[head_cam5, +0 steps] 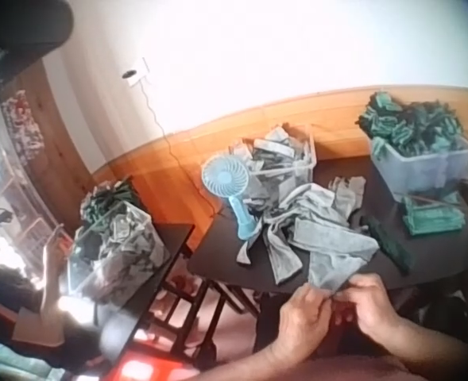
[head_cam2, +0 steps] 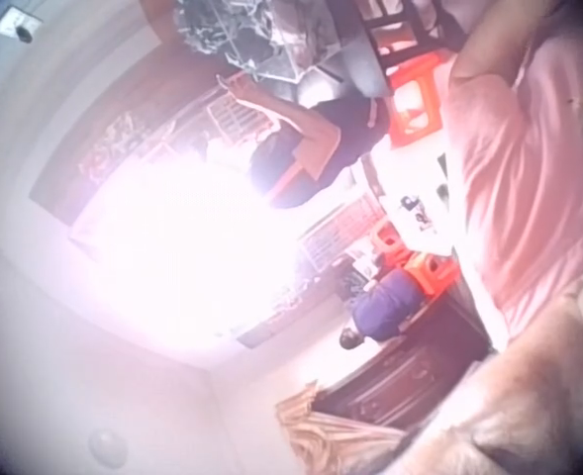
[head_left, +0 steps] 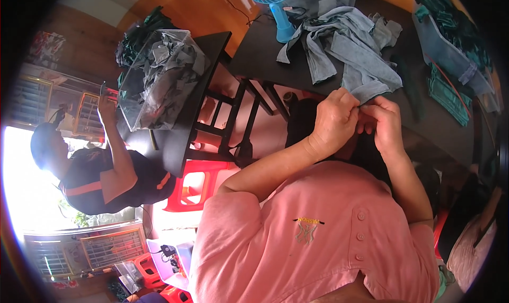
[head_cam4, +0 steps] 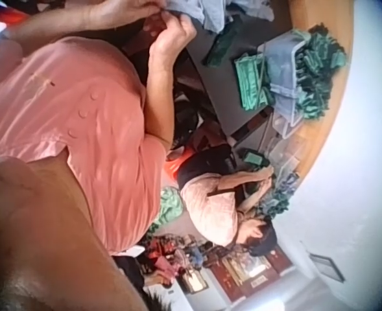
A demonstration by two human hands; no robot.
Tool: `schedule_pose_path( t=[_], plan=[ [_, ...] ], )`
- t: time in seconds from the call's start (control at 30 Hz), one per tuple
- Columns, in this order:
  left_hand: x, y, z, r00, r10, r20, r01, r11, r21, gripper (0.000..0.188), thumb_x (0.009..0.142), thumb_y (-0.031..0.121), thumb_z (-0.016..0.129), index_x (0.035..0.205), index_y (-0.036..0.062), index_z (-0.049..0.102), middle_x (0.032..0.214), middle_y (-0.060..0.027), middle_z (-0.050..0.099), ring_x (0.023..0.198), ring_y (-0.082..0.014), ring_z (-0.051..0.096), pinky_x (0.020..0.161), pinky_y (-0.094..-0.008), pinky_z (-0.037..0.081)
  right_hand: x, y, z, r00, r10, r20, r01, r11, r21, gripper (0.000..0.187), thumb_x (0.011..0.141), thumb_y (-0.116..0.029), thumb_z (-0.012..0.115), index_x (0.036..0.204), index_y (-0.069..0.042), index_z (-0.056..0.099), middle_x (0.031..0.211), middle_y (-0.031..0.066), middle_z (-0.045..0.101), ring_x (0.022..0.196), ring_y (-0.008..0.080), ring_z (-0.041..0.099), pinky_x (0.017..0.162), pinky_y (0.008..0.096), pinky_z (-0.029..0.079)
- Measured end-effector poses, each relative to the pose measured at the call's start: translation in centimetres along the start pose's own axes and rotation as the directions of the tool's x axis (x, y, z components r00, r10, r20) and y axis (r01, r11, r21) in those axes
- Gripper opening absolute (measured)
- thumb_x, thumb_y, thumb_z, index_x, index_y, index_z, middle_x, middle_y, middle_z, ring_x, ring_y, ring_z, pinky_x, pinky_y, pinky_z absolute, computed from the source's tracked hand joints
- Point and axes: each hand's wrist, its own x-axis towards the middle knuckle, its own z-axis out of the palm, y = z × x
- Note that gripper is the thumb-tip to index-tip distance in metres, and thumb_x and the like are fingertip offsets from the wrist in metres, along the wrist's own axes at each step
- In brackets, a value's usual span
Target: The recorder is manually turning small green fabric strips or tubes inside out.
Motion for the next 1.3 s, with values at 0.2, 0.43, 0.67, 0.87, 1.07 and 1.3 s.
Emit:
schedule_pose_path(
  t=[0.2,0.43,0.67,0.87,1.07,1.3],
  plan=[
    [-0.1,0.3,-0.2,1.0,-0.015,0.019,0.015,1.0,0.004,0.008,0.074,-0.003,0.065,0.08,-0.0009,0.062,0.075,-0.0129,0.061,0.063,-0.0257,0.062,0.057,-0.0342,0.047,-0.3,0.3,-0.2,0.999,-0.043,-0.016,0.043,0.999,-0.003,0.015,0.079,-0.008,0.053,0.075,0.004,0.063,0.064,0.011,0.063,0.044,0.0163,0.053,0.041,0.0259,0.038],
    [0.6,1.1,-0.9,0.801,-0.499,0.331,0.599,0.67,-0.438,0.009,0.072,-0.001,0.064,0.08,-0.0044,0.066,0.072,-0.0052,0.065,0.063,-0.0097,0.059,0.056,-0.0252,0.047,-1.0,0.3,-0.3,0.995,-0.072,-0.074,0.069,0.997,-0.041,0.018,0.076,-0.01,0.055,0.066,0.004,0.062,0.059,0.0105,0.061,0.042,0.0164,0.052,0.04,0.0259,0.039],
    [0.4,0.6,-0.8,0.676,-0.614,0.408,0.678,0.302,-0.67,0.012,0.072,0.004,0.065,0.082,-0.0026,0.066,0.068,-0.0041,0.06,0.056,-0.0113,0.054,0.053,-0.0235,0.041,-1.1,-0.7,-0.8,0.998,-0.055,0.044,0.054,0.998,0.029,0.015,0.075,-0.013,0.059,0.07,0.001,0.062,0.058,0.0066,0.058,0.041,0.0135,0.051,0.04,0.0254,0.036],
    [1.0,1.1,-0.6,0.61,-0.641,0.466,0.738,0.246,-0.628,0.008,0.08,0.0,0.065,0.087,-0.0025,0.066,0.071,-0.0028,0.061,0.059,-0.0098,0.054,0.057,-0.0214,0.041,-1.7,-1.3,-1.8,1.0,-0.023,-0.004,0.023,0.998,-0.052,0.016,0.081,-0.014,0.063,0.079,0.002,0.064,0.067,0.007,0.061,0.049,0.0124,0.054,0.046,0.0246,0.039],
    [0.2,1.5,0.4,0.724,-0.556,0.409,0.685,0.507,-0.523,0.009,0.083,0.001,0.064,0.089,-0.005,0.065,0.074,-0.0038,0.063,0.061,-0.0089,0.056,0.057,-0.0215,0.044,-2.4,-0.4,-2.3,0.989,-0.148,0.026,0.15,0.969,-0.198,0.014,0.077,-0.009,0.07,0.08,0.002,0.062,0.068,0.0055,0.061,0.054,0.0102,0.054,0.05,0.0255,0.042],
    [0.4,2.4,0.6,0.768,-0.507,0.392,0.641,0.6,-0.479,0.007,0.085,0.001,0.064,0.089,-0.0039,0.066,0.074,-0.0029,0.064,0.06,-0.0076,0.055,0.056,-0.0207,0.043,-2.3,-0.6,-2.3,0.985,-0.17,-0.039,0.159,0.966,-0.205,0.01,0.072,-0.004,0.066,0.073,0.004,0.06,0.06,0.0059,0.059,0.051,0.0094,0.052,0.045,0.0257,0.041]
  ],
)
